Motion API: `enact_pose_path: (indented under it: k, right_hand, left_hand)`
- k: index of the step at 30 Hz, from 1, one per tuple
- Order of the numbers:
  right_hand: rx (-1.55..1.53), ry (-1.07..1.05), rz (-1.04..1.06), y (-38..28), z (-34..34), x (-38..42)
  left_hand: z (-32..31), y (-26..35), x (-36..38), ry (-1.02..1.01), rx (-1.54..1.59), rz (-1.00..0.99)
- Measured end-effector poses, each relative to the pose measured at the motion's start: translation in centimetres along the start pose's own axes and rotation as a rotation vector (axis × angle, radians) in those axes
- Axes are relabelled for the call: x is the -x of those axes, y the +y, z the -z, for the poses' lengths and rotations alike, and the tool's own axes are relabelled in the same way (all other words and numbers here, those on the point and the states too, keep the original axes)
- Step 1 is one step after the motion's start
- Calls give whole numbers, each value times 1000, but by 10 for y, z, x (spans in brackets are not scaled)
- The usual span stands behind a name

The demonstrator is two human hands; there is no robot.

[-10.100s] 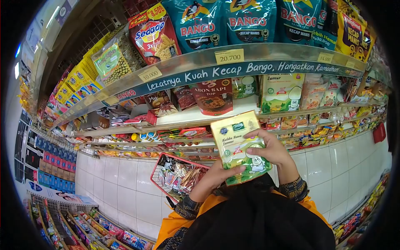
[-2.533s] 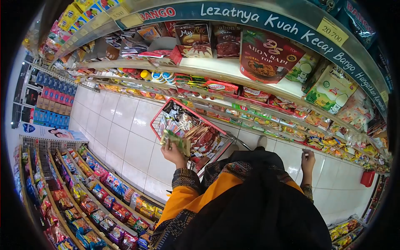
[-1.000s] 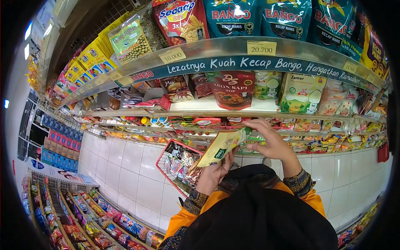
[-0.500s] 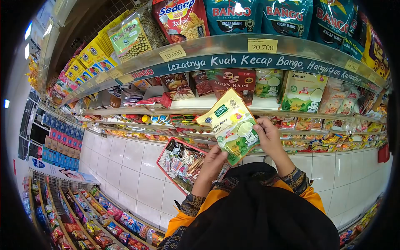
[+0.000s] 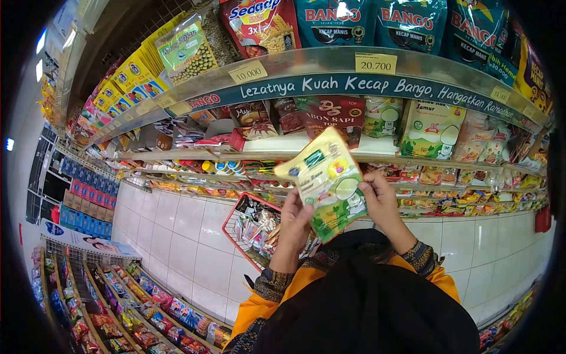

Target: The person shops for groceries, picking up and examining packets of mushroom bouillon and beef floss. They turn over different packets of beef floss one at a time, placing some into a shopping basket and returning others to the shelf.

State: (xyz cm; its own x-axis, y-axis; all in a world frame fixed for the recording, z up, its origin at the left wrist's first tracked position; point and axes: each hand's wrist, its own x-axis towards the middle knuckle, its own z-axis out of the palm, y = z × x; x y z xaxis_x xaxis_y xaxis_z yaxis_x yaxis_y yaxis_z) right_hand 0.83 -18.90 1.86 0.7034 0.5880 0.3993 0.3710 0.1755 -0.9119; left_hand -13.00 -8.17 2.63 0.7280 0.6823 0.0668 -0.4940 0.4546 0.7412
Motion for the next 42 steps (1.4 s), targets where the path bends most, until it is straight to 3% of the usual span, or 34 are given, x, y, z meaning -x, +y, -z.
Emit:
enact_pose_path:
  k: [1, 5, 12, 15, 16, 18, 19, 21, 24, 26, 28, 30, 34, 36, 37, 39, 40, 42]
  right_hand:
    - [0, -1, 0, -4, -1, 2]
    - [26, -79, -104, -11, -3, 9]
    - [97, -86, -198, -31, 3, 8]
    - [-23, -111, -292, -11, -4, 10]
    - [-23, -114, -292, -11, -4, 9]
    - [-302, -305, -772, -13, -4, 5]
    - [-301, -306, -773, -16, -3, 4]
    - [-445, -525, -1039, -23, -2, 3]
    - [-601, -479, -1076, -8, -6, 13]
    - [-613, -457, -1096, -5, -7, 15]
    - [-625, -437, -1113, -6, -6, 12]
    - [-618, -562, -1223, -10, -1, 7]
    - [-769, -508, -1100, 7, -9, 16]
    - [-658, -501, -783, 12, -10, 21]
    - [-659, -498, -779, 15, -9, 22]
    - [-247, -509, -549, 18, -5, 21]
    - [-245, -500, -545, 15, -3, 20]
    - [-68, -404, -317, 4, 0, 17]
  left_hand:
    - [-6, 0, -4, 124, 60, -30]
    - [-7, -1, -14, 282, -67, -76]
    - [5, -14, -19, 337, -186, -166]
    - [12, -15, -23, 529, 41, 88]
    - [19, -17, -23, 532, 43, 86]
    - [28, -17, -23, 500, 31, 155]
    - [28, -16, -22, 482, 29, 166]
    - [31, -16, -19, 486, -5, 247]
    - [39, -15, -15, 359, -29, 365]
    - [33, -9, -7, 159, -181, 509]
    - [29, -4, -1, 197, -227, 521]
    - [28, 0, 1, 98, -243, 508]
    - [25, -1, 2, 70, -323, 401]
    - [34, -2, -4, 208, -106, 556]
    - [32, -1, -4, 204, -108, 556]
    - [24, 1, -6, 221, -230, 371]
    - [22, -1, -7, 212, -231, 372]
    - [17, -5, -10, 133, -406, 125]
